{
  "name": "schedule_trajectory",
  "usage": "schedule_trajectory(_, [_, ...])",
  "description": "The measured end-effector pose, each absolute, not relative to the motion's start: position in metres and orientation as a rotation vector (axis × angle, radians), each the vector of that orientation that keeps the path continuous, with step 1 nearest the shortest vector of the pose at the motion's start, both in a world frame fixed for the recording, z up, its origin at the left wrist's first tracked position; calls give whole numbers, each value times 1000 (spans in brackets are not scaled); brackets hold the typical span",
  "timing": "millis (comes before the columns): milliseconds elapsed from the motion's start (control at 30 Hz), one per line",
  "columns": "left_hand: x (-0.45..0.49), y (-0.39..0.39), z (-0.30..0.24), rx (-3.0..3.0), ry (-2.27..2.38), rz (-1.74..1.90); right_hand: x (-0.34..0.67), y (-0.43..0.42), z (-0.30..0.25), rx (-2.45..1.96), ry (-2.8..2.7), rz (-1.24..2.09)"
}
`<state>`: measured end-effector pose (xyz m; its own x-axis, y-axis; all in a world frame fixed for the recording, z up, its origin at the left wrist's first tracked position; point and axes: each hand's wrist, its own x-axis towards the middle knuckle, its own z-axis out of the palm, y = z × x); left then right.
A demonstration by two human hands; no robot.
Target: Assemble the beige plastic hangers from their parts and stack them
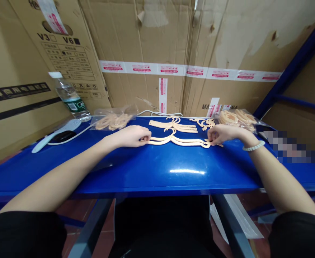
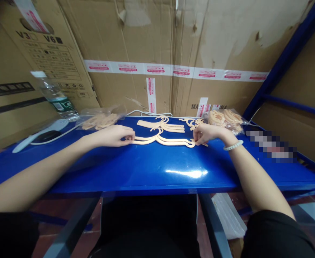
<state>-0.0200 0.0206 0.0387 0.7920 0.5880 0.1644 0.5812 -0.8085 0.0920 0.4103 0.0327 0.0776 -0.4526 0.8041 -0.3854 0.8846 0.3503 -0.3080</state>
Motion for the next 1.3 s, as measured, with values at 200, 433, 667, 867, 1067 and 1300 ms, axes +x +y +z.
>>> schedule_trajectory(200, [-20, 20, 41, 2936, 1027, 310, 412, 31, 81, 1542, 2532, -638])
schedule_trajectory(433, [-22, 31, 32, 2944, 1056, 545, 403, 30, 82, 1634, 2759, -251])
schedule_trajectory(667, [-24, 60, -1, 2488, 1027, 777, 405, 33, 81, 1635, 2748, -314])
schedule_trajectory(867, [-23, 65, -8, 2381, 1077, 763, 393, 28, 79, 1504, 2822, -386])
schedule_trajectory(1067, [-20, 65, -11, 2341, 1079, 818, 394, 38, 66, 1511, 2996, -50])
schedule_trajectory(1300, [-19, 65, -11, 2357, 1057, 825, 397, 51, 48, 1640, 3098, 254])
